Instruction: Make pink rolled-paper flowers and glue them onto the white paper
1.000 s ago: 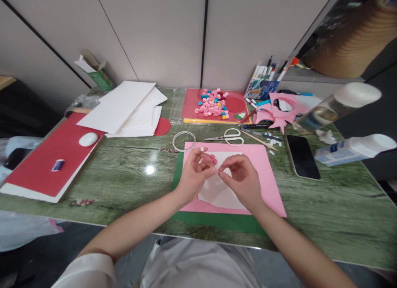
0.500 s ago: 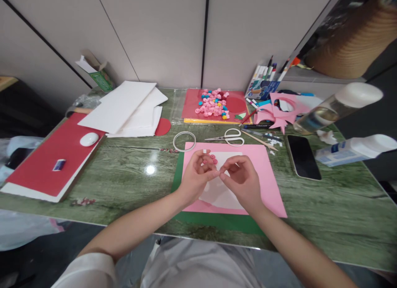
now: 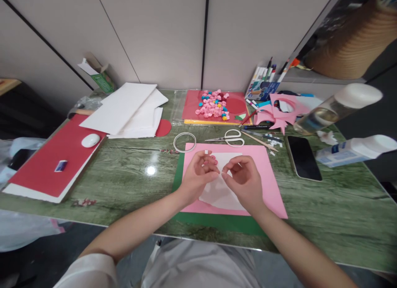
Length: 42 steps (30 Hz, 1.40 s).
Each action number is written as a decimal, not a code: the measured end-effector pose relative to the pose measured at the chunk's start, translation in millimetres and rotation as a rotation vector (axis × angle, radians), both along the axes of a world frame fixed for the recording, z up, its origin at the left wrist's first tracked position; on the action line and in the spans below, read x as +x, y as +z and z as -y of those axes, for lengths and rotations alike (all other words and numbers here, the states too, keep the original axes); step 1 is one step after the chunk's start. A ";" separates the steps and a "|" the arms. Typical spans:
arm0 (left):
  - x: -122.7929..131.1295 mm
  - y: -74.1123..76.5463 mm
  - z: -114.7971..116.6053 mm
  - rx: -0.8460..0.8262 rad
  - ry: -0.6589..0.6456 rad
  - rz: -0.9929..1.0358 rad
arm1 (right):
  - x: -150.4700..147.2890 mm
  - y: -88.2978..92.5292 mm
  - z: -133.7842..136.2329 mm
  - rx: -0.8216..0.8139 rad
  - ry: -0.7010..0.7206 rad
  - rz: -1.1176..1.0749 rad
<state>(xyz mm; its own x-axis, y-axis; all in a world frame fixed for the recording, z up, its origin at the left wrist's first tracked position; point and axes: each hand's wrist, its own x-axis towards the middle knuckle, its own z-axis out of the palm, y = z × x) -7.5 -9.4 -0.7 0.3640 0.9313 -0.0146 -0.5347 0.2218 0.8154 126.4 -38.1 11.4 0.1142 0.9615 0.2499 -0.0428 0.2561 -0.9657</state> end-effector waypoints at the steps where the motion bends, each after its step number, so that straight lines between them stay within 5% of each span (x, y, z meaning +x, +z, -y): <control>1: -1.1 0.0 -0.8 0.011 0.000 0.003 | 0.5 0.1 0.0 0.005 -0.013 0.009; 7: -8.2 2.5 -0.9 0.245 0.036 -0.124 | 5.5 -1.5 -3.0 -0.044 0.000 -0.035; 11: -13.1 6.9 -13.3 0.489 0.305 -0.358 | 11.5 -3.7 -7.9 -0.135 0.005 -0.118; 14: -16.5 3.7 -52.7 0.527 0.431 -0.568 | 15.7 -3.8 -10.9 -0.165 -0.007 -0.168; 20: -18.2 -17.5 -175.4 0.554 0.542 -1.054 | 22.9 -1.3 -14.1 -0.160 -0.032 -0.194; 25: -6.0 -26.1 -228.7 0.724 0.378 -1.245 | 34.1 1.9 -18.9 -0.165 -0.067 -0.193; 36: 1.0 -39.7 -249.4 0.554 0.356 -1.121 | 48.7 2.6 -25.8 -0.163 -0.127 -0.172; 42: -1.0 -26.3 -212.0 0.345 0.381 -0.906 | 50.8 0.1 -26.4 -0.173 -0.117 -0.209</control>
<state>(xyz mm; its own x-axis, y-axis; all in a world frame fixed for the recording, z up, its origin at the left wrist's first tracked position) -8.5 202.5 -27.0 0.0305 0.9877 0.1532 0.3242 -0.1547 0.9333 177.2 -11.7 11.4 0.2589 0.9649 0.0430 -0.2256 0.1037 -0.9687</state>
